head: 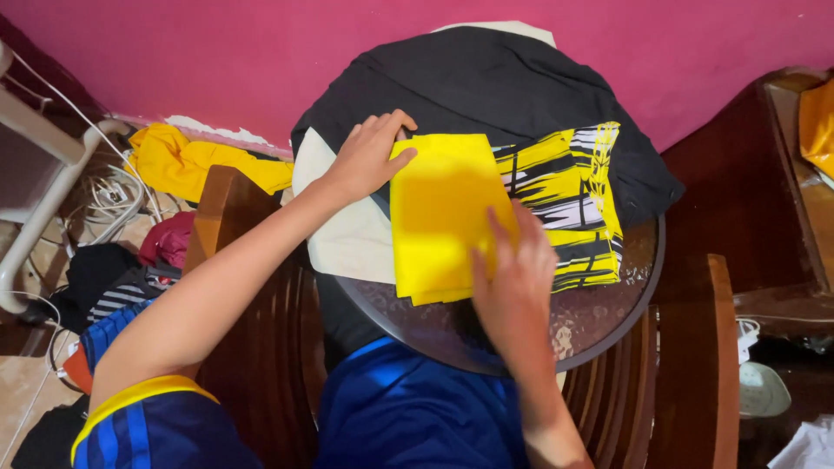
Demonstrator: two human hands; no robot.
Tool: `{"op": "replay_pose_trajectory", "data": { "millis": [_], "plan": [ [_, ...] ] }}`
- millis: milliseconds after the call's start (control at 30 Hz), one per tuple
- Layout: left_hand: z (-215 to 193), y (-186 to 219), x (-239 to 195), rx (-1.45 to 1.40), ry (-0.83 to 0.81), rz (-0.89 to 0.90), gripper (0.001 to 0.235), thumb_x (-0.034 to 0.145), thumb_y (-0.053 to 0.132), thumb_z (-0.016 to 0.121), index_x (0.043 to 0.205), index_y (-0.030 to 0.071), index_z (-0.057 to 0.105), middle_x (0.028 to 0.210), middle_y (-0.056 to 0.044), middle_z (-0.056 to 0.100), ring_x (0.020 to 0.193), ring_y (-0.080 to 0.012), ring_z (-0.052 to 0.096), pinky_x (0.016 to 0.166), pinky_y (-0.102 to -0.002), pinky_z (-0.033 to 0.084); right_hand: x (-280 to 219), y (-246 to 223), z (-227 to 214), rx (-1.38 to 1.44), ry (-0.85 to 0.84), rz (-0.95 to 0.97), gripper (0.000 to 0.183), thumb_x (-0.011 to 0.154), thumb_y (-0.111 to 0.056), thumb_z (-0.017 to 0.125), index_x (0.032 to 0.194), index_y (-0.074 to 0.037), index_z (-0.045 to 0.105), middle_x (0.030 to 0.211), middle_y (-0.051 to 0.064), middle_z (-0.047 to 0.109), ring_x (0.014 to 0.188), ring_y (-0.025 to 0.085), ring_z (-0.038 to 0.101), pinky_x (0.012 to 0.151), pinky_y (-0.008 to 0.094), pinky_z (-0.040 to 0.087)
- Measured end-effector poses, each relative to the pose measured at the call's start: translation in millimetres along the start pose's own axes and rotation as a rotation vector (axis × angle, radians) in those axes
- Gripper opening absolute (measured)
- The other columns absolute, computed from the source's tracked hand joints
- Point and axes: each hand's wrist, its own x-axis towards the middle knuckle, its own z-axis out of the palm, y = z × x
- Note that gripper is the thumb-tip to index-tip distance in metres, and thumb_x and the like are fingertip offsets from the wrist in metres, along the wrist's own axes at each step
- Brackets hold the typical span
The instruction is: The person is folding various items of laundry, including shirts and pants, on a small glass-topped table.
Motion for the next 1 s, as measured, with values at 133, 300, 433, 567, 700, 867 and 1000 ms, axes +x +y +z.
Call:
{"op": "replay_pose_trajectory", "data": {
  "millis": [133,300,433,567,700,867,1000],
  "plan": [
    [-6.0,10.0,-1.9,0.290,0.053,-0.003,0.033,0.098,0.028,0.070,0.122,0.017,0.049,0.107,-0.006,0.053,0.103,-0.0282,0.055,0.084,-0.043,0.043,-22.1,-30.2,-8.2,0.117,-0.316,-0.144,0.085,0.086,-0.043,0.079,0.159,-0.022,0.040,0.169,0.020,0.020,0.155,0.045,0.013,0.121,0.067,0.005],
    [-52.9,46.2,-22.6,0.313,-0.180,0.172,0.052,0.083,-0.004,0.070,0.127,0.006,0.044,0.126,-0.018,0.042,0.111,-0.0395,0.049,0.087,-0.047,0.049,-28.8,-17.8,12.6,0.014,-0.310,-0.152,0.076,0.095,-0.040,0.068,0.161,-0.025,0.035,0.170,0.015,0.019,0.158,0.037,0.009,0.124,0.059,0.000],
    [-61.6,62.9,-23.1,0.413,-0.346,0.183,0.068,0.077,-0.002,0.076,0.138,0.018,0.053,0.143,-0.014,0.036,0.124,-0.0372,0.044,0.090,-0.042,0.051,-29.2,-17.0,12.6,0.006,-0.317,-0.135,0.072,0.097,-0.041,0.065,0.161,-0.027,0.034,0.170,0.013,0.022,0.159,0.032,0.011,0.125,0.056,-0.002],
    [-58.8,55.7,-18.6,0.267,-0.387,0.225,0.049,0.086,0.000,0.073,0.132,0.016,0.065,0.140,-0.015,0.049,0.131,-0.0360,0.044,0.099,-0.041,0.046,-24.0,-18.2,3.9,0.030,-0.374,-0.091,0.079,0.094,-0.047,0.067,0.162,-0.024,0.032,0.170,0.013,0.020,0.158,0.031,0.012,0.126,0.053,-0.002],
    [-49.9,50.9,-11.7,0.132,-0.175,0.438,0.018,0.093,0.008,0.068,0.112,0.009,0.068,0.129,-0.010,0.064,0.136,-0.0296,0.048,0.107,-0.043,0.038,-20.7,-14.1,0.7,0.045,-0.335,-0.052,0.103,0.085,-0.051,0.078,0.165,-0.016,0.023,0.169,0.016,0.024,0.156,0.030,0.022,0.125,0.050,0.008],
    [-32.1,61.0,31.0,0.103,-0.048,0.566,0.016,0.101,0.023,0.062,0.114,0.014,0.063,0.110,-0.006,0.069,0.117,-0.0227,0.063,0.117,-0.043,0.033,-19.4,5.3,13.8,0.314,-0.114,-0.014,0.129,0.068,-0.048,0.092,0.166,-0.010,0.017,0.170,0.022,0.022,0.145,0.037,0.039,0.119,0.053,0.027],
    [-26.3,115.4,81.1,0.253,0.019,0.762,0.019,0.108,0.031,0.057,0.115,0.014,0.061,0.096,-0.005,0.066,0.099,-0.0262,0.061,0.109,-0.045,0.033,-9.8,21.8,-7.9,0.613,0.062,0.135,0.083,0.095,-0.006,0.059,0.164,-0.006,0.014,0.169,0.017,0.024,0.147,0.031,0.033,0.119,0.040,0.028]
  ]
}}
